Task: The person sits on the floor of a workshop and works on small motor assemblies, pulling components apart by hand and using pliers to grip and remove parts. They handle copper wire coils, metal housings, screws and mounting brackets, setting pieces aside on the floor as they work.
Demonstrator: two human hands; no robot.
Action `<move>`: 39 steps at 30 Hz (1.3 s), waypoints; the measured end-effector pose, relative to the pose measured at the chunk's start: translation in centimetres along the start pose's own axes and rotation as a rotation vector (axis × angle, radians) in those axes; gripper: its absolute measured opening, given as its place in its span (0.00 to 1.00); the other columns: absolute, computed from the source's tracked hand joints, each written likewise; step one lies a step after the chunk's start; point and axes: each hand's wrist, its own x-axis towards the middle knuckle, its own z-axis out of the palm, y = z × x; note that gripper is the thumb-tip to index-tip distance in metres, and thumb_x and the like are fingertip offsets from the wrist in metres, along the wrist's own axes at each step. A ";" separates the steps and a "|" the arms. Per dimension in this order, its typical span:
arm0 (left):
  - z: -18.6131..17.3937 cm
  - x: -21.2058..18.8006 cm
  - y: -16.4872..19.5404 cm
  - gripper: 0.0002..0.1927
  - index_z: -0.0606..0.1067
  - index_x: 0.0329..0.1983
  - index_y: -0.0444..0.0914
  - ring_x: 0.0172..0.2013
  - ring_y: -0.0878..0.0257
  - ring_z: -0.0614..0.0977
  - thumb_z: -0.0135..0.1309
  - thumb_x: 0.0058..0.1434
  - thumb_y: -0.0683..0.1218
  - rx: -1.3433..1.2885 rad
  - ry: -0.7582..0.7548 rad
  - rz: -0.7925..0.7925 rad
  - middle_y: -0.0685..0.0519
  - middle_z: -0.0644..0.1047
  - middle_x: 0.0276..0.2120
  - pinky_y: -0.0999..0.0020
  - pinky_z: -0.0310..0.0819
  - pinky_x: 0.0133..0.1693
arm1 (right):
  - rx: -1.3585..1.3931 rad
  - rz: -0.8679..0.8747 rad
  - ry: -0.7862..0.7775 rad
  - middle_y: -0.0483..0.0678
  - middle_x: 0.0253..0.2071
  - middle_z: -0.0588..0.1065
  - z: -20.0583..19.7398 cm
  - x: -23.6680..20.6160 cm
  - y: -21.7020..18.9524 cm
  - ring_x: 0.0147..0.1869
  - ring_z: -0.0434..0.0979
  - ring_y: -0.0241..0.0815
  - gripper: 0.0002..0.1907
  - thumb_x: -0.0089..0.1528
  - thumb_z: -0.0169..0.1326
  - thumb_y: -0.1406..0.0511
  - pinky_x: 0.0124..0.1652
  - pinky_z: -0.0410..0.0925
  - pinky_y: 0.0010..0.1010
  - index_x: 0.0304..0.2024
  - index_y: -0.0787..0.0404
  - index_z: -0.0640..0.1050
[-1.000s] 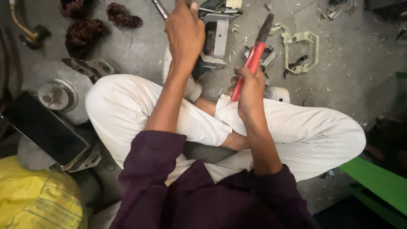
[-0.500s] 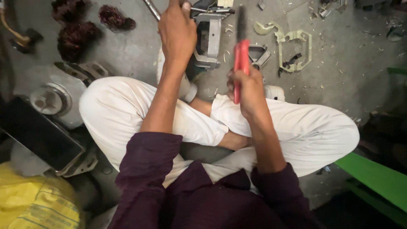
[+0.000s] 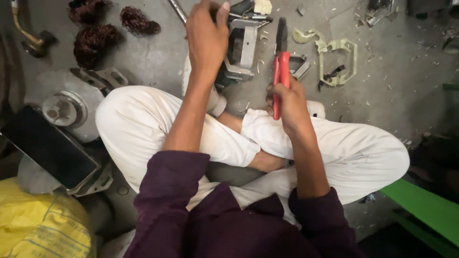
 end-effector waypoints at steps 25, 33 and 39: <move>-1.1 -4.1 4.5 0.49 0.65 0.62 0.24 0.53 0.41 0.72 0.66 0.58 0.68 0.422 -0.276 0.237 0.37 0.71 0.54 0.48 0.65 0.55 | 0.062 -0.087 0.037 0.39 0.32 0.71 3.3 2.1 5.4 0.29 0.74 0.30 0.21 0.66 0.56 0.62 0.25 0.73 0.26 0.59 0.60 0.70; 0.9 -10.5 6.0 0.48 0.61 0.64 0.20 0.69 0.34 0.59 0.66 0.52 0.56 0.436 -0.203 0.077 0.28 0.61 0.67 0.44 0.57 0.66 | -0.805 -0.619 0.229 0.49 0.38 0.76 -2.9 -0.3 -5.8 0.40 0.76 0.38 0.27 0.61 0.59 0.71 0.43 0.71 0.28 0.63 0.68 0.74; 2.7 -11.3 4.3 0.23 0.68 0.55 0.29 0.72 0.36 0.60 0.59 0.64 0.48 0.465 -0.134 0.050 0.33 0.61 0.69 0.45 0.62 0.67 | -1.870 -1.051 -0.280 0.55 0.37 0.80 2.4 1.7 -18.5 0.36 0.80 0.54 0.29 0.50 0.65 0.69 0.37 0.70 0.42 0.56 0.55 0.82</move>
